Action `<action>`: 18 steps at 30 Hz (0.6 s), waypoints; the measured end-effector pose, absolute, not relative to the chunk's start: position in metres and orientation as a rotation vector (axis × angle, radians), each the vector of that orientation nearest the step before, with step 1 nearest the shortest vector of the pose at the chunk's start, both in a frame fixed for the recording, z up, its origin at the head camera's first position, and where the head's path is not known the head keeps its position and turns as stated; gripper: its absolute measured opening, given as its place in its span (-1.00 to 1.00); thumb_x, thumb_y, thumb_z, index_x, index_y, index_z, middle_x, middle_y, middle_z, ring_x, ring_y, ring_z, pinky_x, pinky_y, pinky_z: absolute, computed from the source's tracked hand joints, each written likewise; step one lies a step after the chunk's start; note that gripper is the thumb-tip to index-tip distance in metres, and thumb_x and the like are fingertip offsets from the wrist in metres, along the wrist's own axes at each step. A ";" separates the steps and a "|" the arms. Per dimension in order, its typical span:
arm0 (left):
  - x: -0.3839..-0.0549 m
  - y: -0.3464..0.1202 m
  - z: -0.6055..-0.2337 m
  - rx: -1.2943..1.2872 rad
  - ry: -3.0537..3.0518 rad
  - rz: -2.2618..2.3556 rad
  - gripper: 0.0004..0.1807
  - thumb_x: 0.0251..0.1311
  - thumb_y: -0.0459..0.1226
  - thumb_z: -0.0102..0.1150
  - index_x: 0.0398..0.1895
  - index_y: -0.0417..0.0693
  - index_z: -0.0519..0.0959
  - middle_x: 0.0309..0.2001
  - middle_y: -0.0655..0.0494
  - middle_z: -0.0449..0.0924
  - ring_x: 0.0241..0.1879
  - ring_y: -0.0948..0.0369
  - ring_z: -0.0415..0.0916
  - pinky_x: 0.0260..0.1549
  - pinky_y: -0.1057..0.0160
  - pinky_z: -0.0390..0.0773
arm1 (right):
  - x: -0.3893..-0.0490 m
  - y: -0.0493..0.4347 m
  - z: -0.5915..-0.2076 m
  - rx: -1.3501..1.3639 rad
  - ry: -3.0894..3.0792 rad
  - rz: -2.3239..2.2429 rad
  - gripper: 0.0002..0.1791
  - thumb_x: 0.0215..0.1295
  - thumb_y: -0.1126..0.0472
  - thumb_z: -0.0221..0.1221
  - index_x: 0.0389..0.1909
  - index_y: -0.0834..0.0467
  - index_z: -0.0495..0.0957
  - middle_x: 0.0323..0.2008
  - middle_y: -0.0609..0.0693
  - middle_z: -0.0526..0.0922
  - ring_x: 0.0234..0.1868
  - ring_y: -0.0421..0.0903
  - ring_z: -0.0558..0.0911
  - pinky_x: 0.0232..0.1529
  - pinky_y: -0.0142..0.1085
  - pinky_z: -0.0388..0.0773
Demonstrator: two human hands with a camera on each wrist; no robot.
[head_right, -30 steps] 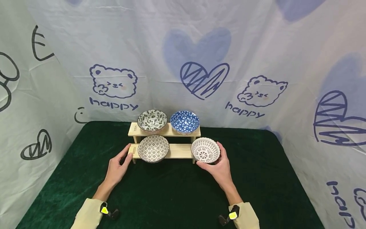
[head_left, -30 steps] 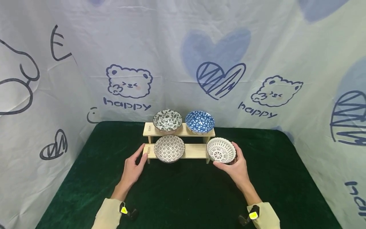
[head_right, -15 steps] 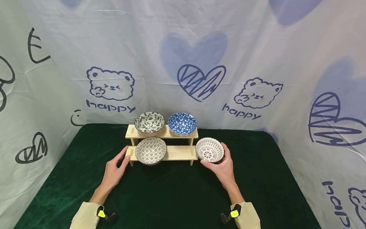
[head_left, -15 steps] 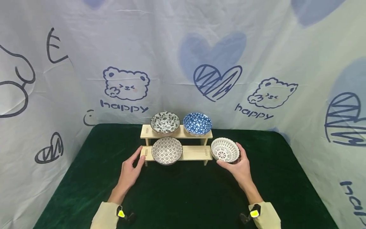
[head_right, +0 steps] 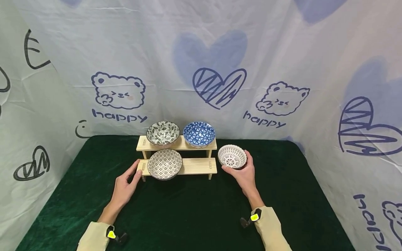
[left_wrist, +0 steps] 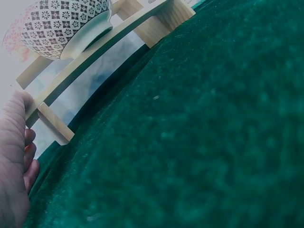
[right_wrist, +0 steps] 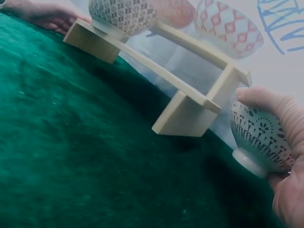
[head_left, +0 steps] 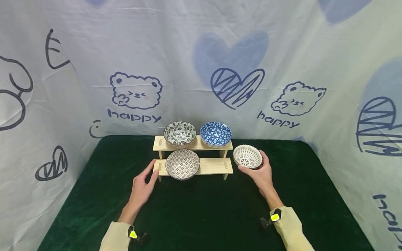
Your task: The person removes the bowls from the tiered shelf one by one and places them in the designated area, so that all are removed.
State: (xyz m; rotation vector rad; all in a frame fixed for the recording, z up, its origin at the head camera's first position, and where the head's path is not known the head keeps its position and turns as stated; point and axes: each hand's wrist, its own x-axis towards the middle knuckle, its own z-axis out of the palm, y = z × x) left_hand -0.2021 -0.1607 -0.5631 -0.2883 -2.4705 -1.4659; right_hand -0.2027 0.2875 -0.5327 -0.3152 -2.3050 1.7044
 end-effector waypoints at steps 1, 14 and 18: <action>-0.202 -0.161 -0.563 -0.286 -2.467 -1.472 -0.42 0.57 -0.08 0.10 0.54 -0.09 0.39 0.49 0.02 0.41 0.46 0.01 0.38 0.40 -0.16 0.36 | -0.206 0.288 -0.534 -0.315 -2.297 1.705 0.24 0.06 0.16 0.61 0.64 0.12 -0.01 0.54 0.21 0.22 0.49 0.18 0.32 0.52 0.08 0.29; -0.203 -0.162 -0.565 -0.297 -2.468 -1.466 -0.42 0.57 -0.10 0.11 0.54 -0.11 0.38 0.49 0.00 0.41 0.46 -0.02 0.39 0.39 -0.18 0.36 | -0.229 0.294 -0.554 -0.375 -2.257 1.656 0.23 0.05 0.12 0.62 0.63 0.11 0.03 0.56 0.19 0.21 0.53 0.18 0.27 0.55 0.12 0.21; -0.202 -0.162 -0.565 -0.295 -2.470 -1.479 -0.41 0.57 -0.09 0.11 0.55 -0.10 0.37 0.50 0.00 0.39 0.47 -0.03 0.37 0.42 -0.19 0.34 | -0.237 0.294 -0.557 -0.382 -2.255 1.621 0.24 0.02 0.11 0.63 0.63 0.09 0.04 0.56 0.18 0.23 0.52 0.17 0.27 0.55 0.13 0.20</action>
